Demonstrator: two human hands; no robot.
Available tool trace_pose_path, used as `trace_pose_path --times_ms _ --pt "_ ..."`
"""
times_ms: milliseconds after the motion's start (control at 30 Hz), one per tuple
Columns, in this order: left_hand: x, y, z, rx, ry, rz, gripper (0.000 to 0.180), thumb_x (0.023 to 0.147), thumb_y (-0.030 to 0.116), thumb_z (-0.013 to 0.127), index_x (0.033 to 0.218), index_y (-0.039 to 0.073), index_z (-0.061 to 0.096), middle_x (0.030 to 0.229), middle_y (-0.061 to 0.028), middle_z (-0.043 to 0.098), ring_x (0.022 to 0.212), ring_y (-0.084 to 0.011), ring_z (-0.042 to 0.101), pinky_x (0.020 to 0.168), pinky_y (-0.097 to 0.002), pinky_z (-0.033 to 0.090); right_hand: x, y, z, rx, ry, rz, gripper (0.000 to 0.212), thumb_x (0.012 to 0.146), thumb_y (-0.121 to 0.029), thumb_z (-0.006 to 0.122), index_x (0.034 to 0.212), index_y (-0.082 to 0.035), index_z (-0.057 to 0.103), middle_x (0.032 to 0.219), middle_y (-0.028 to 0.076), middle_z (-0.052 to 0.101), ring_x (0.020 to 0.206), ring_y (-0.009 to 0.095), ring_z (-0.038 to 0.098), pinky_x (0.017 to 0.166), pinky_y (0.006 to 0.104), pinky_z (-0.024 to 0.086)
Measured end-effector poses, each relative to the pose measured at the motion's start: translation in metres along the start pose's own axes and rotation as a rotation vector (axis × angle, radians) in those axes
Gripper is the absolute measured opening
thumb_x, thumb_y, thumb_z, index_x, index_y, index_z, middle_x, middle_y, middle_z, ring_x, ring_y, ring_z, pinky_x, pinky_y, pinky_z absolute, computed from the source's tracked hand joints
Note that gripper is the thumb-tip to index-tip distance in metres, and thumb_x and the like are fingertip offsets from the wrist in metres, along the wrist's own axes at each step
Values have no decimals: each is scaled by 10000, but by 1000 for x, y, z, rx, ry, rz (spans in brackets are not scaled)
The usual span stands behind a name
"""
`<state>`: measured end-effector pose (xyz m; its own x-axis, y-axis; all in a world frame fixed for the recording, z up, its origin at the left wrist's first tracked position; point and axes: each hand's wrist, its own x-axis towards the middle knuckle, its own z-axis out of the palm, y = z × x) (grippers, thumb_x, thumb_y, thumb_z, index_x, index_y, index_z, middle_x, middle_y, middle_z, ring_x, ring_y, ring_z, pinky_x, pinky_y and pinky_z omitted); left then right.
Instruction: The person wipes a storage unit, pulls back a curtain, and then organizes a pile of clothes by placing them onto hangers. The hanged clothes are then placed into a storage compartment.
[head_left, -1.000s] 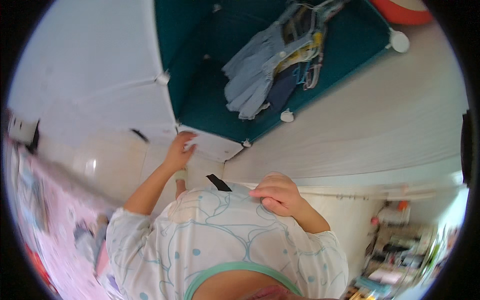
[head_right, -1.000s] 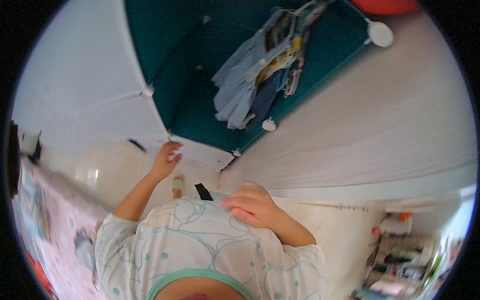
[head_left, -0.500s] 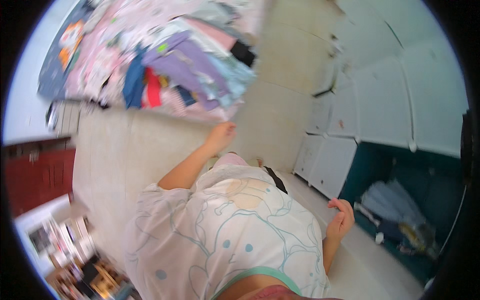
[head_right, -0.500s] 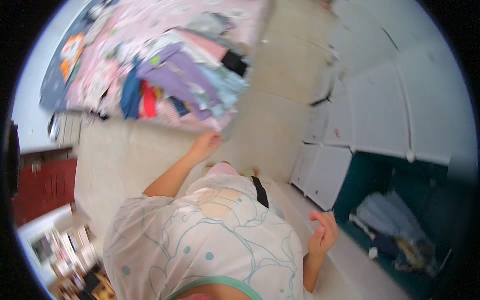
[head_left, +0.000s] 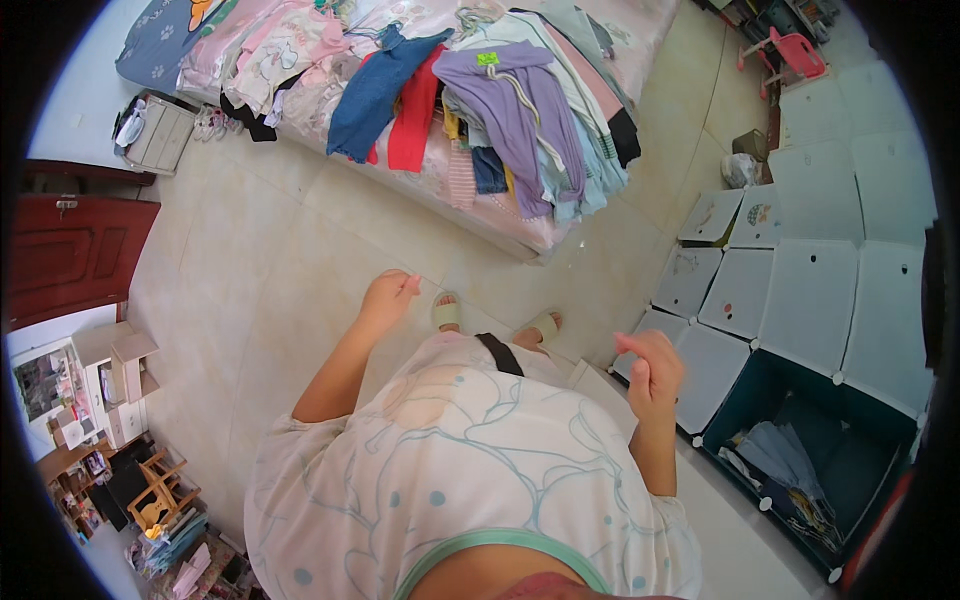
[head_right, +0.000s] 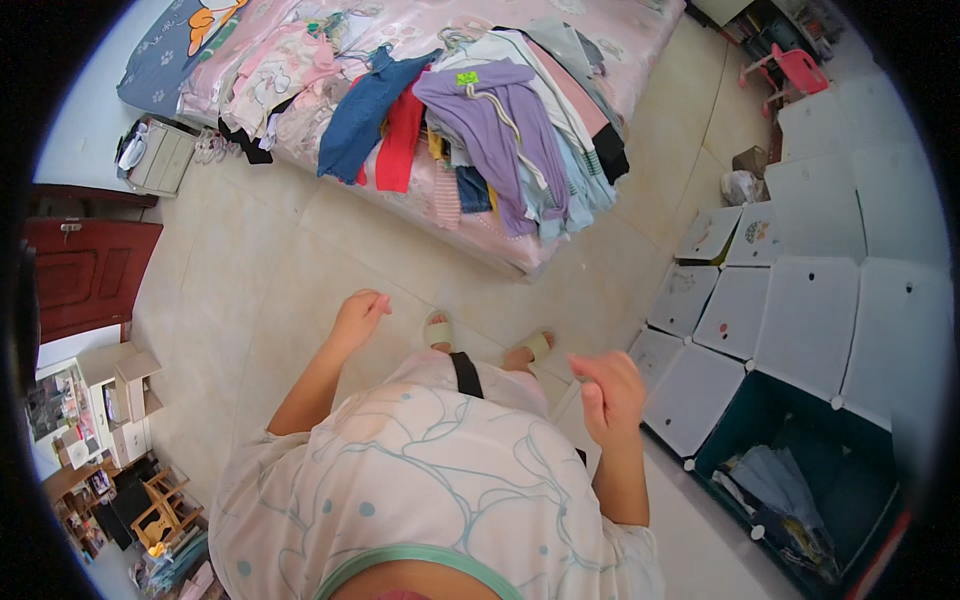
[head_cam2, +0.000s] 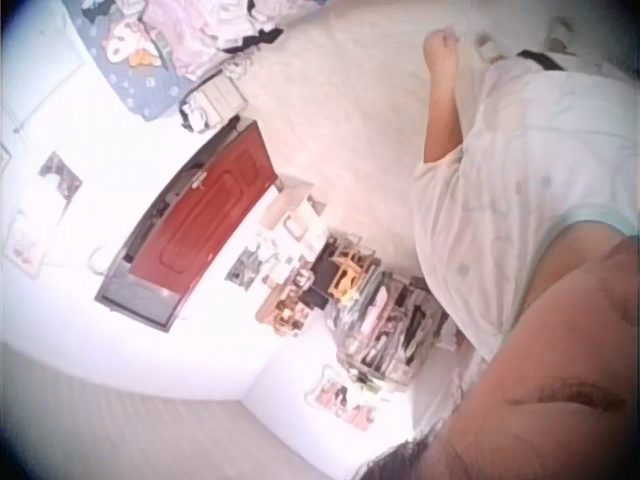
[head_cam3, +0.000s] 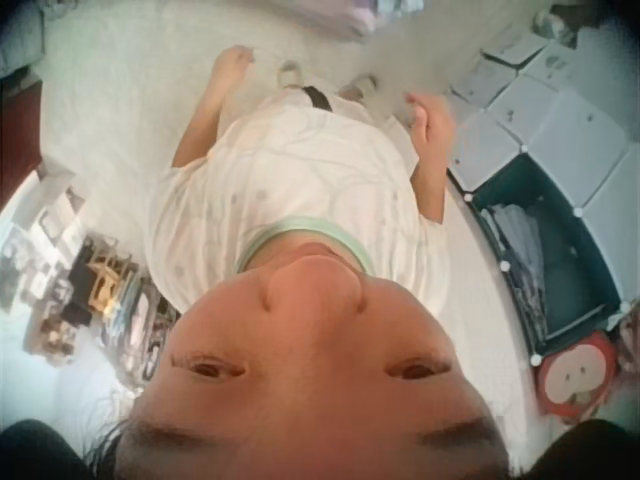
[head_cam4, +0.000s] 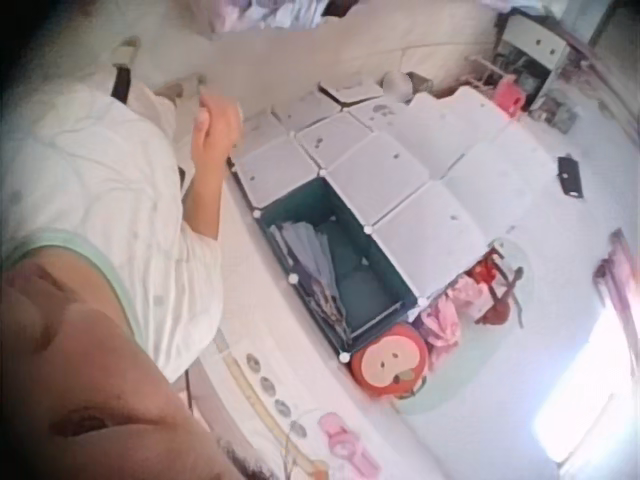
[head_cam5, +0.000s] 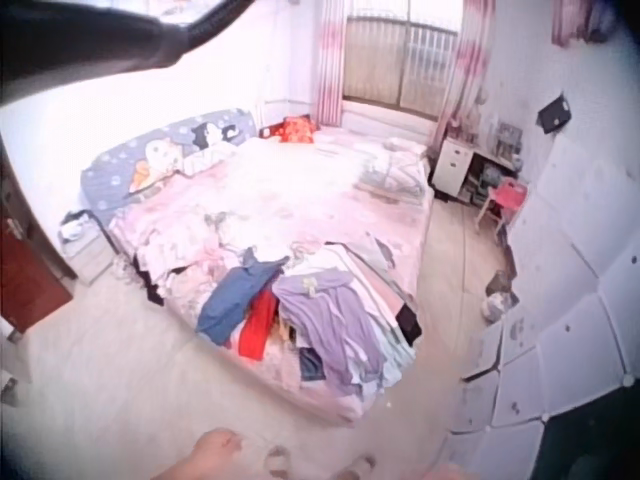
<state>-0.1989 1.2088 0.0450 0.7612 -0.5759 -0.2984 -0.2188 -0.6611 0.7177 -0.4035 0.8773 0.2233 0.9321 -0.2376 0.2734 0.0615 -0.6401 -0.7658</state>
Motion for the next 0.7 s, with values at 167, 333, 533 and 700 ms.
trace_pose_path --times_ms 167,333,533,700 --pt "35 -13 -46 -137 136 -6 122 854 114 553 892 2 580 865 -118 588 788 -228 578 734 -319 459 42 -23 46 9 -23 -31 342 923 -304 442 903 -23 635 748 83 614 661 221 562 635 325 416" --pt "102 16 -58 -258 153 116 139 813 77 585 934 11 571 908 -102 577 834 -208 577 750 -310 459 79 -20 60 -35 -91 -8 301 907 -280 463 928 -39 641 779 74 628 689 229 573 645 331 420" --pt "202 38 -80 -106 234 380 205 775 83 621 966 16 589 941 -114 584 893 -246 572 787 -311 454 163 13 70 -8 -91 -64 267 903 -248 468 935 -46 639 790 70 630 699 237 572 647 340 423" --pt "283 39 -102 -49 308 335 267 742 95 645 993 19 597 1027 -134 591 983 -276 556 846 -338 439 221 45 84 39 -131 -77 274 899 -272 483 932 -55 646 788 74 627 714 252 573 654 349 425"
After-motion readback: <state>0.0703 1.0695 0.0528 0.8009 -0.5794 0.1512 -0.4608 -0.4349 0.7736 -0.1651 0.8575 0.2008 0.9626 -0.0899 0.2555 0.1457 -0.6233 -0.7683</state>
